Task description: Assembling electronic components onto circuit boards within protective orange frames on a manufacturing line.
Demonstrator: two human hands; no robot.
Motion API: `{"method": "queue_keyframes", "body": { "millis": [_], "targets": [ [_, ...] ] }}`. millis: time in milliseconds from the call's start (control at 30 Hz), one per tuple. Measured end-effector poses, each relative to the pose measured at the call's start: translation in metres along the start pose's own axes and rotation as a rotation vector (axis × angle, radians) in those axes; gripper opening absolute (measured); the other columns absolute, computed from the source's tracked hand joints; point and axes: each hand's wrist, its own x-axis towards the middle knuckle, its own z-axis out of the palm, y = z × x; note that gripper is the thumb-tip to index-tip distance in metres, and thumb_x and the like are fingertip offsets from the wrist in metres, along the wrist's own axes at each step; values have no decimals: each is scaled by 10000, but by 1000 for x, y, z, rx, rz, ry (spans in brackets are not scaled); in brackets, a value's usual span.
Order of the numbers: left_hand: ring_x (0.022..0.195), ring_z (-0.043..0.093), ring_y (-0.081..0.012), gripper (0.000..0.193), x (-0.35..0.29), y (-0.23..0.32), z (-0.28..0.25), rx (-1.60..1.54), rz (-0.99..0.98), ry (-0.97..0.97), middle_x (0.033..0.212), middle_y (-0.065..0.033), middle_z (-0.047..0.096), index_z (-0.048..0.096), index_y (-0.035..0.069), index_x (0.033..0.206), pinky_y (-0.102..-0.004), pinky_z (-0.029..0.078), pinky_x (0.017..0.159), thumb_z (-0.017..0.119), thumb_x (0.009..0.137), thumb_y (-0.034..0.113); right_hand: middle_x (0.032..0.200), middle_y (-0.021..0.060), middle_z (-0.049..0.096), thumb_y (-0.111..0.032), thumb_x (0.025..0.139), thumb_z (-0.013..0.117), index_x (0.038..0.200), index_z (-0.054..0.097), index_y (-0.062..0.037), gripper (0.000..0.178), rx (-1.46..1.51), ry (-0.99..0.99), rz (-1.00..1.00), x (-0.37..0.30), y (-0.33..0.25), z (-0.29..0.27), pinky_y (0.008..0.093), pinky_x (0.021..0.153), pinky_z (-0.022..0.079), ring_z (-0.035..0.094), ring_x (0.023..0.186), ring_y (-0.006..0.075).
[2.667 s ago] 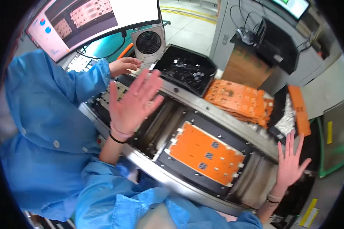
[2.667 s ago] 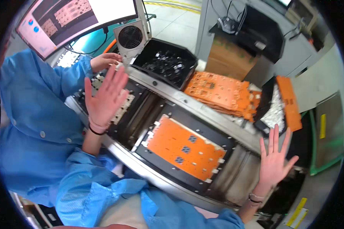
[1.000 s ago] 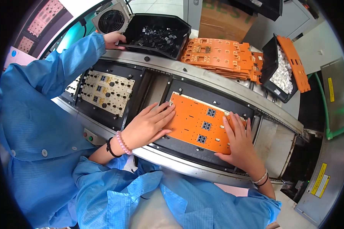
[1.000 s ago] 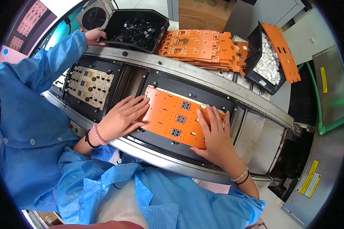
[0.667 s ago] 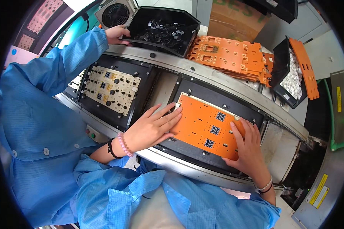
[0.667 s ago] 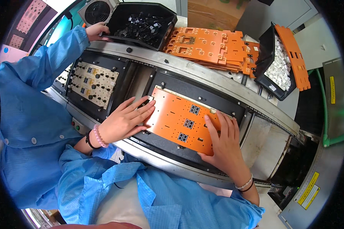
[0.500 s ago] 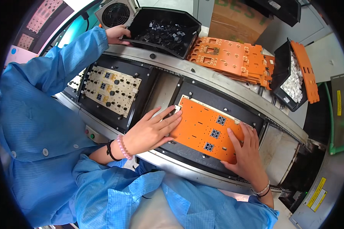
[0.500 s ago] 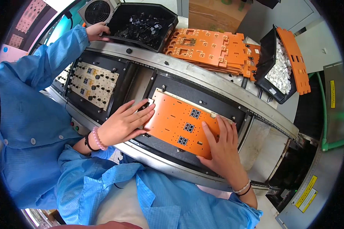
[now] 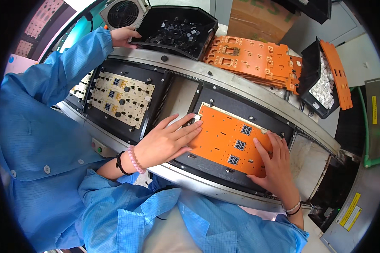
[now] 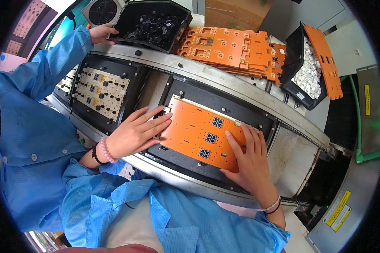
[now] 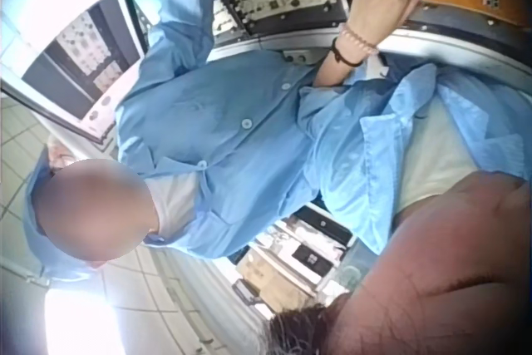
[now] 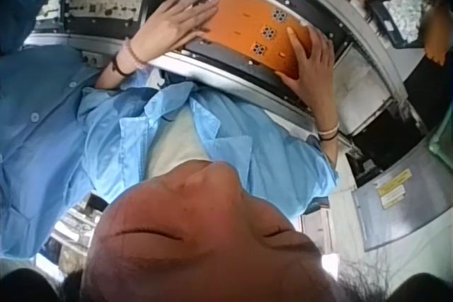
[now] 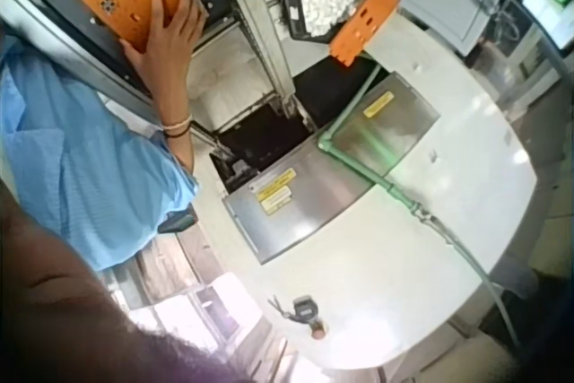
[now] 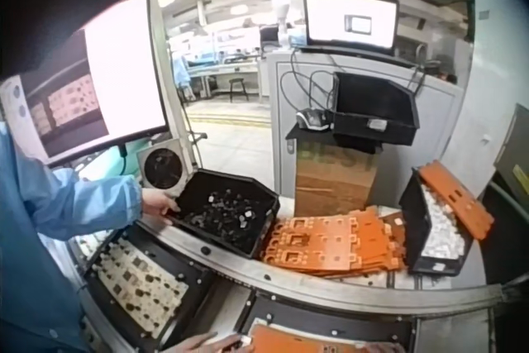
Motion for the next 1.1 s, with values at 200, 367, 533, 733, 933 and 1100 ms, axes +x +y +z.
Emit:
{"method": "queue_keyframes", "body": {
  "millis": [200, 367, 533, 733, 933, 1100],
  "targets": [
    [1508, 351, -297, 693, 10, 2, 2, 57, -7, 8, 1628, -89, 386, 408, 43, 1552, -485, 318, 1193, 600, 988, 397, 1576, 230, 280, -298, 618, 919, 1544, 409, -155, 1067, -38, 1, 17, -6, -2, 2, 599, 1220, 236, 297, 1459, 441],
    [1525, 309, -314, 833, 16, 0, -2, 31, 8, 27, 1631, -137, 357, 369, -6, 1550, -503, 300, 1201, 625, 936, 495, 1575, 231, 278, -297, 618, 914, 1544, 399, -154, 1069, -1, -20, 17, -6, 0, -3, 599, 1221, 233, 295, 1459, 444],
    [1556, 226, -344, 1098, 31, 1, -3, -64, 95, -35, 1662, -197, 253, 235, -50, 1586, -545, 204, 1238, 673, 827, 612, 1579, 226, 277, -296, 618, 912, 1544, 398, -155, 1068, 9, -33, 19, -7, -2, -4, 595, 1224, 232, 295, 1458, 445],
    [1576, 157, -349, 1192, 39, 0, -9, -66, 85, -137, 1689, -211, 162, 162, -59, 1600, -531, 179, 1251, 706, 779, 613, 1593, 221, 268, -310, 624, 926, 1546, 400, -185, 1069, 24, -56, 42, -11, 0, -6, 595, 1223, 244, 311, 1452, 449],
    [1577, 160, -326, 1344, 46, -14, -25, -28, 100, -190, 1701, -110, 190, 151, 4, 1622, -532, 197, 1248, 835, 579, 505, 1592, 208, 280, -249, 559, 956, 1548, 402, -198, 1134, -21, -46, 68, -7, -6, -8, 593, 1209, 266, 345, 1433, 434],
    [1574, 172, -328, 1273, 46, -20, -25, 68, 125, -189, 1691, -83, 240, 189, 36, 1626, -536, 204, 1251, 787, 619, 535, 1597, 199, 285, -230, 551, 955, 1547, 404, -200, 1138, -4, -67, 88, -5, -8, -10, 591, 1210, 262, 347, 1433, 430]
  ]
}}
